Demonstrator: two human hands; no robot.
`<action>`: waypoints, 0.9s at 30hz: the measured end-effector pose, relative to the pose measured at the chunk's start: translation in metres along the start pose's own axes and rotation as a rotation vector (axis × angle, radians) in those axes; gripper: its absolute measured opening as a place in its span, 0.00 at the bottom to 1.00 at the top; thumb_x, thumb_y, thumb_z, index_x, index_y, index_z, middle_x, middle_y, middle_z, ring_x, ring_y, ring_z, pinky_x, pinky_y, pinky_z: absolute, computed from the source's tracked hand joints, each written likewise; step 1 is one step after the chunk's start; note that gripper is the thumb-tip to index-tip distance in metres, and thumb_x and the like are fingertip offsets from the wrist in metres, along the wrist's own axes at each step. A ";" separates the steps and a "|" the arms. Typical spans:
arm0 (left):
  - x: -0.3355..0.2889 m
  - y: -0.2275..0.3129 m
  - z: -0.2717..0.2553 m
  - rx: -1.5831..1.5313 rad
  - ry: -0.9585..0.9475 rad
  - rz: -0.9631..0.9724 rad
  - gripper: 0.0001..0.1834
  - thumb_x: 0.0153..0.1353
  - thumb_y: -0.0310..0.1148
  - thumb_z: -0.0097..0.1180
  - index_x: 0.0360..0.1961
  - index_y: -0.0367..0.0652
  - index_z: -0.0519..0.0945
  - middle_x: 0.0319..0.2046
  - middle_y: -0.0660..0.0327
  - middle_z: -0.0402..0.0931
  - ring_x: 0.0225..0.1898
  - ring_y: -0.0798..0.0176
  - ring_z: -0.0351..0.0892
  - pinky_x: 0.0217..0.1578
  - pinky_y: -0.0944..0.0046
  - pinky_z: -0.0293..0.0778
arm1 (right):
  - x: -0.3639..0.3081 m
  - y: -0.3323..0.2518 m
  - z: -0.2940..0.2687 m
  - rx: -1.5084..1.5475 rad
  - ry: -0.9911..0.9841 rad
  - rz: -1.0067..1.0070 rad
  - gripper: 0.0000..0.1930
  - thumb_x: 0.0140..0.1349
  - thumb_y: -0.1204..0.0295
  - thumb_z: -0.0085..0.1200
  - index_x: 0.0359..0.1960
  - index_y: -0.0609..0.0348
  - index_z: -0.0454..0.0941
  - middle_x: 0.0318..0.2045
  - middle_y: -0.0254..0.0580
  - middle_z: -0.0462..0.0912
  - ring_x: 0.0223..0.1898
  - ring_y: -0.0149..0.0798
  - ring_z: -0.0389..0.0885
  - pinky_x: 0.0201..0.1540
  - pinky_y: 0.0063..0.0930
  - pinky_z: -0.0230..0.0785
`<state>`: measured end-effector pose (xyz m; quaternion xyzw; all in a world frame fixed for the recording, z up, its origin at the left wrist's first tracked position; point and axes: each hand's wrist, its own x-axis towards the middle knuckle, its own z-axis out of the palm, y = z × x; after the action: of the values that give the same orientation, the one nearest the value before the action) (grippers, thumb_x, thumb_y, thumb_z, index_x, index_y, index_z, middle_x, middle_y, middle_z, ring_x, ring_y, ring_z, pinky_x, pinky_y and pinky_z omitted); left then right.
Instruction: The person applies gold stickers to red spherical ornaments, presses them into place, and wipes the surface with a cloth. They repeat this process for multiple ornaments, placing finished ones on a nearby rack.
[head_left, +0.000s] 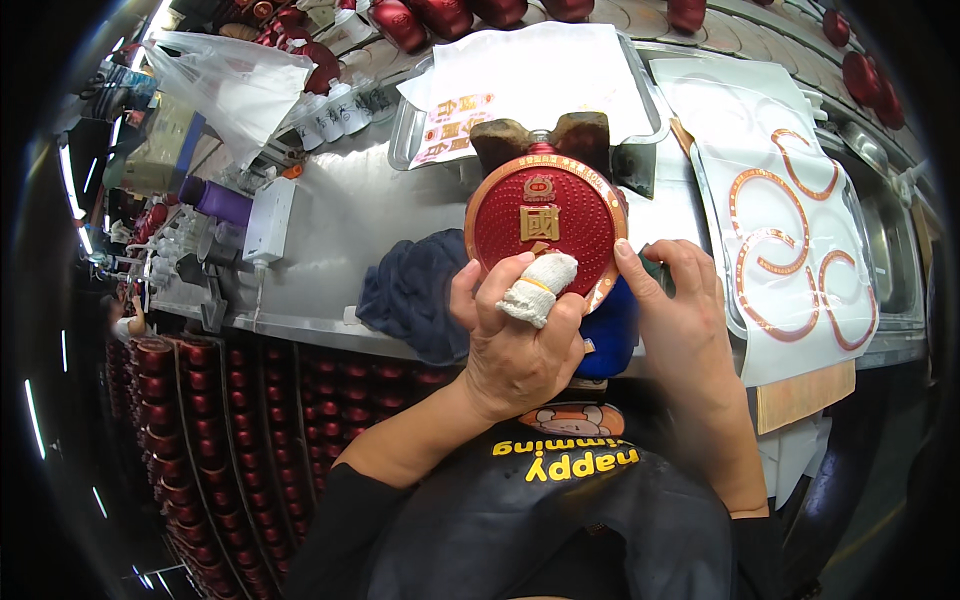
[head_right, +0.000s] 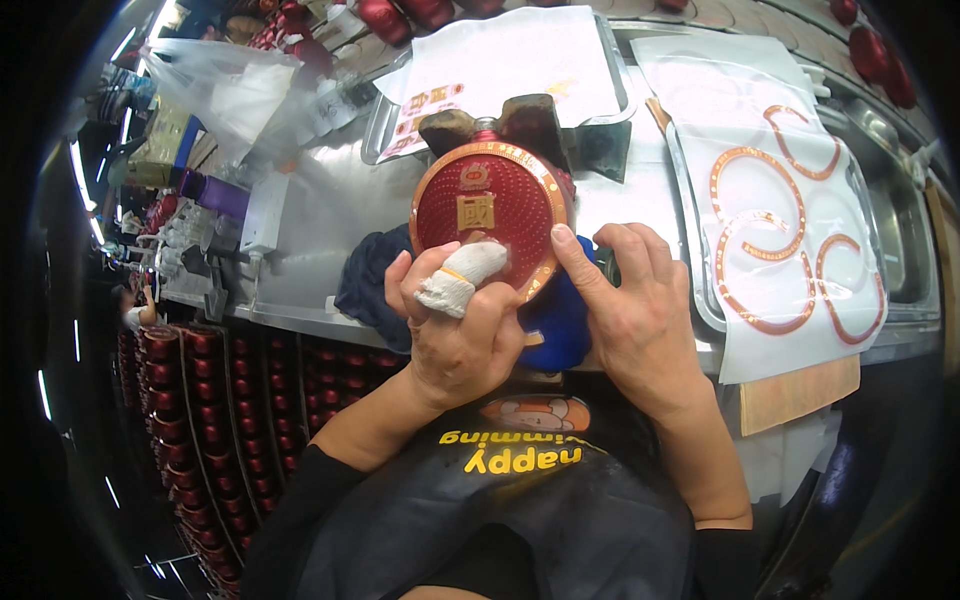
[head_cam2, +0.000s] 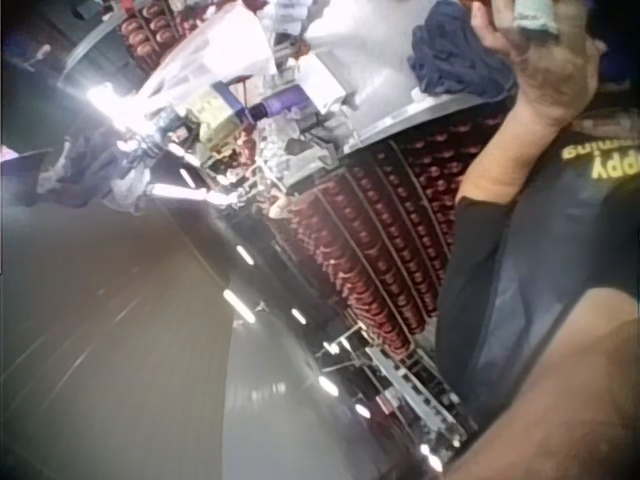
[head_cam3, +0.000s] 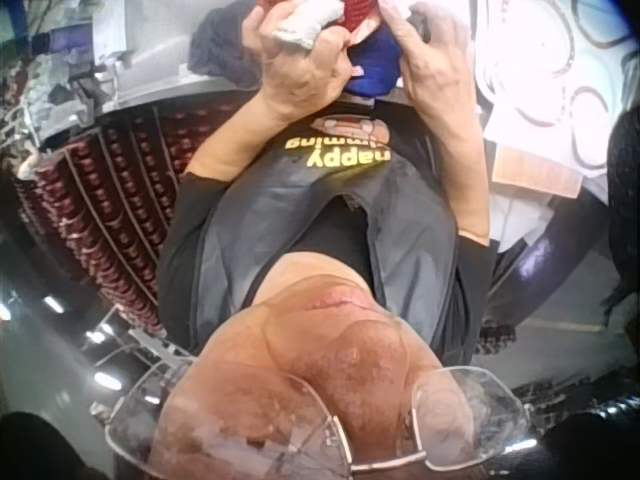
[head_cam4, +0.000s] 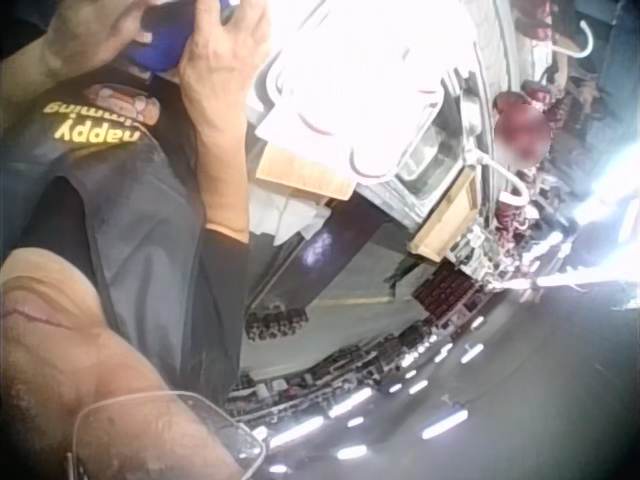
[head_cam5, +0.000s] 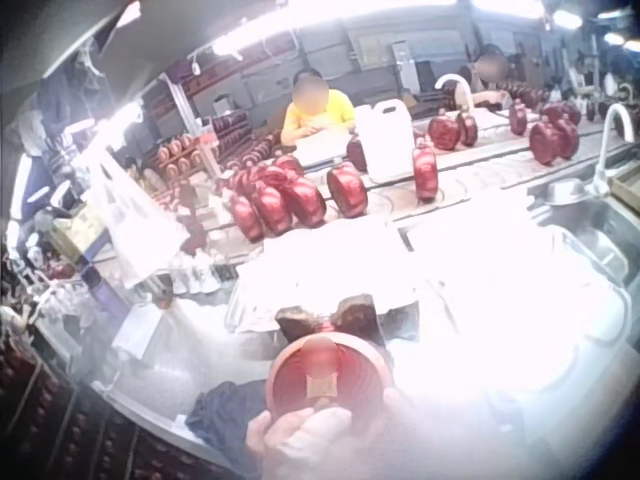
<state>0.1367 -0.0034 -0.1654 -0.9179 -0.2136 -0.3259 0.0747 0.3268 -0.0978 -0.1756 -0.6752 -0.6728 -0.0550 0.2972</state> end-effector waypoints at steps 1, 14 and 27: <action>-0.002 0.001 0.001 -0.005 -0.015 -0.016 0.15 0.51 0.35 0.63 0.41 0.52 0.78 0.54 0.55 0.77 0.63 0.47 0.66 0.64 0.35 0.51 | 0.000 -0.001 -0.001 -0.020 -0.014 0.010 0.34 0.56 0.80 0.56 0.69 0.48 0.74 0.53 0.45 0.72 0.59 0.49 0.72 0.52 0.42 0.65; -0.029 -0.007 -0.003 0.037 0.036 -0.139 0.12 0.51 0.31 0.62 0.39 0.52 0.78 0.52 0.57 0.79 0.59 0.48 0.71 0.67 0.38 0.48 | -0.005 -0.015 -0.010 -0.064 -0.073 -0.014 0.34 0.55 0.81 0.56 0.68 0.47 0.76 0.52 0.44 0.74 0.58 0.47 0.72 0.49 0.40 0.65; -0.054 -0.038 0.006 -0.238 0.224 -0.358 0.12 0.58 0.31 0.65 0.40 0.44 0.75 0.48 0.49 0.76 0.56 0.43 0.69 0.66 0.39 0.51 | -0.019 -0.028 -0.003 -0.073 -0.120 -0.070 0.36 0.53 0.83 0.57 0.68 0.47 0.75 0.51 0.45 0.74 0.58 0.49 0.72 0.52 0.41 0.66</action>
<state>0.0861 0.0143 -0.2043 -0.8259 -0.3236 -0.4564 -0.0696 0.3003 -0.1178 -0.1727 -0.6636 -0.7103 -0.0491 0.2295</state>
